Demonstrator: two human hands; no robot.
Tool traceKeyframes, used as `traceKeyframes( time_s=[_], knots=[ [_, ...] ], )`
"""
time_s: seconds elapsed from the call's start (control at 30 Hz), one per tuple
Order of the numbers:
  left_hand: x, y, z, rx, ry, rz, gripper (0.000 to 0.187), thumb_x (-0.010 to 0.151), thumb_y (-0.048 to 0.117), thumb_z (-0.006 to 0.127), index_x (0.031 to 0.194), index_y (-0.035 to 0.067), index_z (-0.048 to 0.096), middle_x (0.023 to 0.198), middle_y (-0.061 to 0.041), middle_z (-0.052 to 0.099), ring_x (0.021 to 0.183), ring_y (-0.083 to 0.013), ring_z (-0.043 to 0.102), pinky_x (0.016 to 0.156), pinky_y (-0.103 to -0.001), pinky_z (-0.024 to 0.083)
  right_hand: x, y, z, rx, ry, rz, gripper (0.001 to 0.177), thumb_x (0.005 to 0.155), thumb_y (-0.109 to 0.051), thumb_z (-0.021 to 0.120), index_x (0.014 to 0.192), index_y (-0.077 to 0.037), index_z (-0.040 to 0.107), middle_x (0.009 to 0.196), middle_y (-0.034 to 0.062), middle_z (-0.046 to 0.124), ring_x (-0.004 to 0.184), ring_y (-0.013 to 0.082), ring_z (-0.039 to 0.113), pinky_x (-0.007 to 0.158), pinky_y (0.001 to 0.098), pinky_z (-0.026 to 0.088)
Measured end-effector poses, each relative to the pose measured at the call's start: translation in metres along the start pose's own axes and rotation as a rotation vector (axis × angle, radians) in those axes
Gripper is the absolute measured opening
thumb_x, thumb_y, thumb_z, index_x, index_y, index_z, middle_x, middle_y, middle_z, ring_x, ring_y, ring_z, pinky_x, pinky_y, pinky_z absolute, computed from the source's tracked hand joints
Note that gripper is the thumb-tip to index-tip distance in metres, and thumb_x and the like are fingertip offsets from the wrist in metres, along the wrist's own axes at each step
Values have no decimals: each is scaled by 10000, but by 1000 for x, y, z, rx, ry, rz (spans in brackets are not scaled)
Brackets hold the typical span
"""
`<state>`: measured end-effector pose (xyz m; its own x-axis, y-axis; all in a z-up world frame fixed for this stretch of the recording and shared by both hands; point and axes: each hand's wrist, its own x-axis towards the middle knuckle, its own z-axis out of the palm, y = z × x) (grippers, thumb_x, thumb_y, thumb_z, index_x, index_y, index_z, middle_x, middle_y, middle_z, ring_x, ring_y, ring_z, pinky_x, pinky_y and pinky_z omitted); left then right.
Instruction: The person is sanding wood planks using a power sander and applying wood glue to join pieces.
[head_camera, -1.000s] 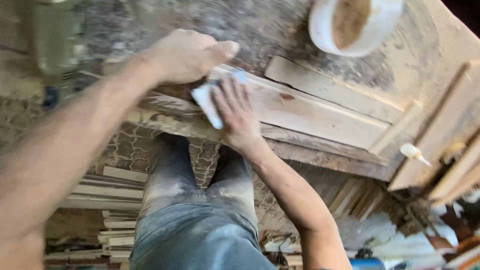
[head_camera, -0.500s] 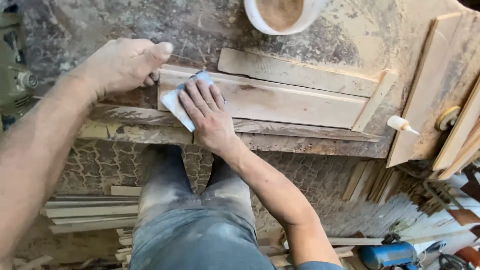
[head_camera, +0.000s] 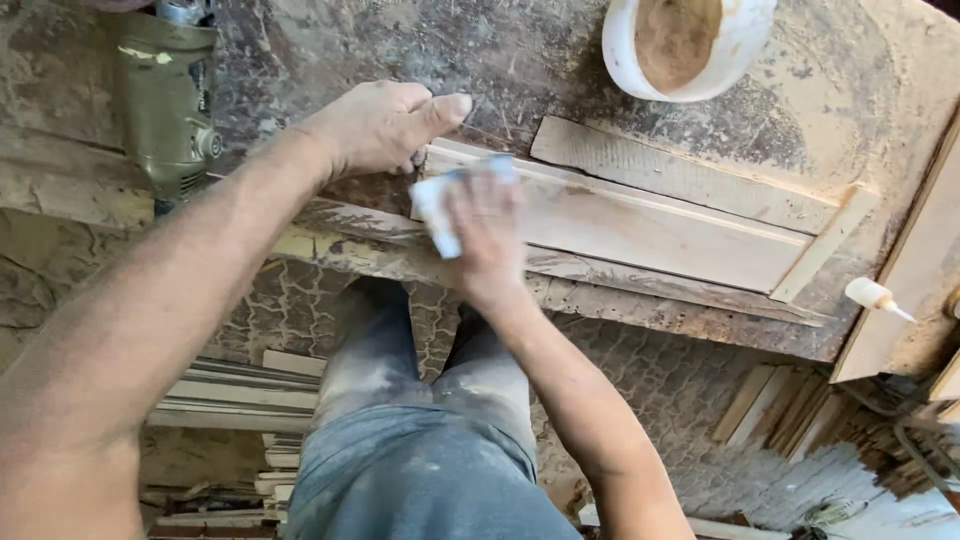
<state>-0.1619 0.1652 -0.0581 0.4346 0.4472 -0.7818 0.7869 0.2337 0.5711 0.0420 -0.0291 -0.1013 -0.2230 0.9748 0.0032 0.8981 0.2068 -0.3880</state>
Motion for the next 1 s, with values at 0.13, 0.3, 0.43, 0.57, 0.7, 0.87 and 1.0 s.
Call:
traceKeyframes(
  time_s=[0.13, 0.3, 0.43, 0.57, 0.7, 0.87, 1.0],
  knots=[
    [10, 0, -1, 67, -1, 41, 1029, 815, 920, 222, 978, 12, 678, 920, -226, 715, 951, -315, 739, 850, -492, 569, 30, -47, -14, 306, -435, -125, 875, 798, -65, 712, 1586, -34, 332, 1676, 229, 230, 1586, 343, 132, 1303, 511, 44],
    [20, -21, 4, 63, 11, 118, 1027, 848, 910, 233, 1034, 7, 683, 1004, -255, 705, 1017, -342, 703, 882, -495, 550, -23, 8, -15, 74, -260, -141, 811, 840, -38, 722, 1585, 13, 403, 1675, 258, 280, 1590, 365, 166, 1305, 524, 92],
    [25, -18, 8, 142, 22, 160, 995, 941, 859, 257, 1069, -24, 696, 1034, -264, 709, 1017, -362, 692, 877, -499, 537, 22, -40, -23, 163, -256, -45, 847, 784, -78, 746, 1554, -29, 395, 1661, 226, 295, 1584, 392, 210, 1297, 543, 103],
    [12, -2, 2, -32, -39, 12, 852, 951, 777, 320, 1120, 20, 673, 957, -199, 750, 775, -285, 756, 789, -438, 575, -1, -5, -31, 152, -231, -38, 830, 823, -52, 715, 1588, -79, 395, 1686, 167, 321, 1606, 347, 241, 1340, 507, 141],
    [7, 4, 7, -51, -9, -8, 845, 955, 785, 336, 1125, 24, 664, 957, -192, 739, 750, -266, 746, 773, -437, 581, -73, 111, -63, 58, -140, 89, 825, 854, 2, 676, 1620, -101, 389, 1710, 159, 319, 1619, 338, 251, 1356, 497, 149],
    [17, -18, 21, 107, 164, -112, 850, 965, 794, 417, 1048, -7, 689, 964, -231, 746, 891, -306, 731, 849, -480, 561, -150, 260, -139, -171, 170, 328, 518, 990, 24, 480, 1507, 27, 517, 1562, 286, 479, 1502, 451, 386, 1283, 517, 243],
    [5, 7, 49, 210, 339, -114, 776, 952, 770, 538, 1056, 15, 684, 996, -225, 724, 961, -344, 697, 866, -504, 540, -224, 297, -212, 14, 152, 349, 454, 993, 24, 527, 1447, 19, 552, 1471, 243, 571, 1405, 403, 522, 1223, 460, 388]
  ],
)
